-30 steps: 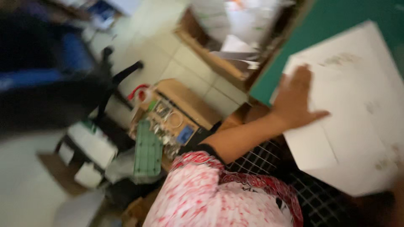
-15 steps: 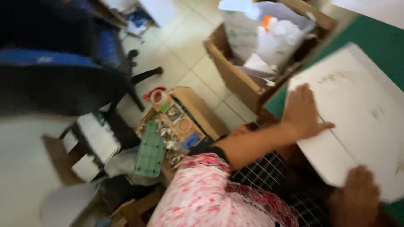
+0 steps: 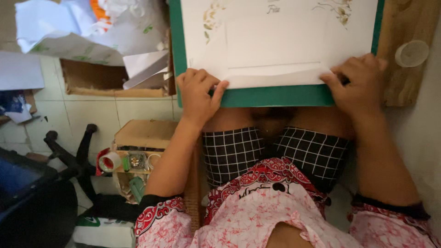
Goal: The person folds several printed paper invitation cards by hand on a green work surface, crease by crease, and moves them aside.
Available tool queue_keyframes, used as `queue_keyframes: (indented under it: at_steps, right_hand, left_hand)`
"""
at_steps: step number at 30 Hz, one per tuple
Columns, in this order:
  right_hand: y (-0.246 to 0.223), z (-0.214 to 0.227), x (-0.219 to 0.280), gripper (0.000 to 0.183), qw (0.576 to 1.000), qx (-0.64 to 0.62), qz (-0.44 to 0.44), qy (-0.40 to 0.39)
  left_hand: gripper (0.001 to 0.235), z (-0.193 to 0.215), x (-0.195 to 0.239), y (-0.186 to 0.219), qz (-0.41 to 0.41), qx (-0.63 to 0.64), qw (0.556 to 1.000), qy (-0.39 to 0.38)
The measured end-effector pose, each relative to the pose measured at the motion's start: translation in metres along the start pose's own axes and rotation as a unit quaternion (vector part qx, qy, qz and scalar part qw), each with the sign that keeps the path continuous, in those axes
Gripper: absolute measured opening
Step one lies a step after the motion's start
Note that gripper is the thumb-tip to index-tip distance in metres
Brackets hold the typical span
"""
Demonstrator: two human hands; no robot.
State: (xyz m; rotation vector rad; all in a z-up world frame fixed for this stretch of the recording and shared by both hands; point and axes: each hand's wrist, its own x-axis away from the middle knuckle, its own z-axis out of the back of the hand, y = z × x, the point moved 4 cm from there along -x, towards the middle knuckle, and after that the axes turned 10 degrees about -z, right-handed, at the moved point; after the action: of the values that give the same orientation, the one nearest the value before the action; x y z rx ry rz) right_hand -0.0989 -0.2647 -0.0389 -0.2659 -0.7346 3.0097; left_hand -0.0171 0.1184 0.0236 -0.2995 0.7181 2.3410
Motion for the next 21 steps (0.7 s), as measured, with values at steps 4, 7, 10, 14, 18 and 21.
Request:
queue_keyframes:
  at_steps: [4,7,10,14,18,21]
  right_hand:
    - [-0.002,-0.008,-0.007,0.029,0.998,0.009,-0.067,-0.002]
    - [-0.001,-0.012,-0.005,0.029,0.997,0.017,-0.074,-0.018]
    - [-0.001,-0.011,0.000,0.028,0.997,0.019,-0.067,-0.010]
    - [0.000,-0.009,0.000,0.030,0.995,-0.002,-0.100,-0.029]
    - [-0.007,-0.006,-0.003,0.034,0.993,0.012,-0.109,-0.043]
    - [-0.016,0.000,-0.010,0.021,0.997,0.054,-0.047,-0.015]
  left_hand:
    - [0.043,-0.010,-0.010,0.000,0.089,-0.008,0.996,0.006]
    - [0.046,-0.016,-0.012,-0.002,0.119,-0.016,0.993,0.002]
    - [0.044,-0.017,-0.011,-0.002,0.118,-0.022,0.993,-0.018]
    - [0.044,-0.015,-0.014,-0.002,0.144,0.004,0.989,-0.030]
    - [0.041,-0.014,-0.015,-0.001,0.145,-0.002,0.989,-0.042]
    - [0.031,-0.015,-0.013,0.002,0.143,-0.021,0.989,-0.029]
